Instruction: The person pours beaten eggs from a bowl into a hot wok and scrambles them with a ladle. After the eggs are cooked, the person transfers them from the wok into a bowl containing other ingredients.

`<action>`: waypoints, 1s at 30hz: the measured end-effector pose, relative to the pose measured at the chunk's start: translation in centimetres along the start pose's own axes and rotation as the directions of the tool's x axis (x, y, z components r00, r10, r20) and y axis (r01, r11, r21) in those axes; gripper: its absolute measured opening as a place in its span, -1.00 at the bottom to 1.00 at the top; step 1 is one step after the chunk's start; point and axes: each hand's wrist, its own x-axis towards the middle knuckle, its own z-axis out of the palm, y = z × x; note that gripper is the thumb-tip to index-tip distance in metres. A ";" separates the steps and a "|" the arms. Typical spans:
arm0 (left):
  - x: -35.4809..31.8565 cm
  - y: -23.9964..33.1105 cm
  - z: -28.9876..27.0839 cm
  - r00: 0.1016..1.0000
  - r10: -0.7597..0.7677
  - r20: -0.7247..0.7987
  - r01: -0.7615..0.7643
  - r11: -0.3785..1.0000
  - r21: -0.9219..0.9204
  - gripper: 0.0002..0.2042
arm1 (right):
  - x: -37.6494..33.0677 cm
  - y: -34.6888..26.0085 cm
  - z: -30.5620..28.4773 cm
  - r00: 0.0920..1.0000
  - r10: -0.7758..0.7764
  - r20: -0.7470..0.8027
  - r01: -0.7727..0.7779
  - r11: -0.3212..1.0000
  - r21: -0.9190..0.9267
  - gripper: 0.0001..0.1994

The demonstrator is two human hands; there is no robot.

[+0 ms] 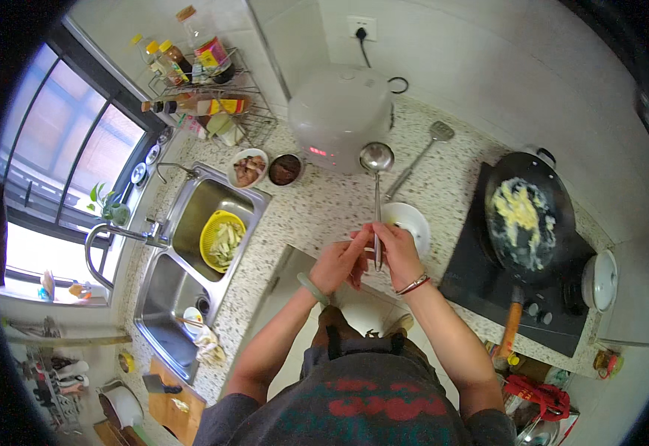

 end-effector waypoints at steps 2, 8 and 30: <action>2.0 -1.5 -5.9 0.988 0.071 -0.135 -0.087 0.990 -0.115 -0.55 | 2.9 4.0 2.3 0.986 0.089 -0.138 -0.068 0.987 0.147 -0.73; 9.3 -2.2 -22.9 0.787 0.274 -0.552 -0.436 0.881 -0.184 -0.77 | 10.0 13.9 6.5 0.900 0.137 -0.414 -0.019 0.960 0.278 -0.76; 22.7 1.6 -49.9 0.904 0.116 -0.411 -0.210 0.959 -0.191 -0.54 | 18.5 15.0 5.2 0.826 -0.068 -0.559 -0.557 0.046 -0.829 -0.46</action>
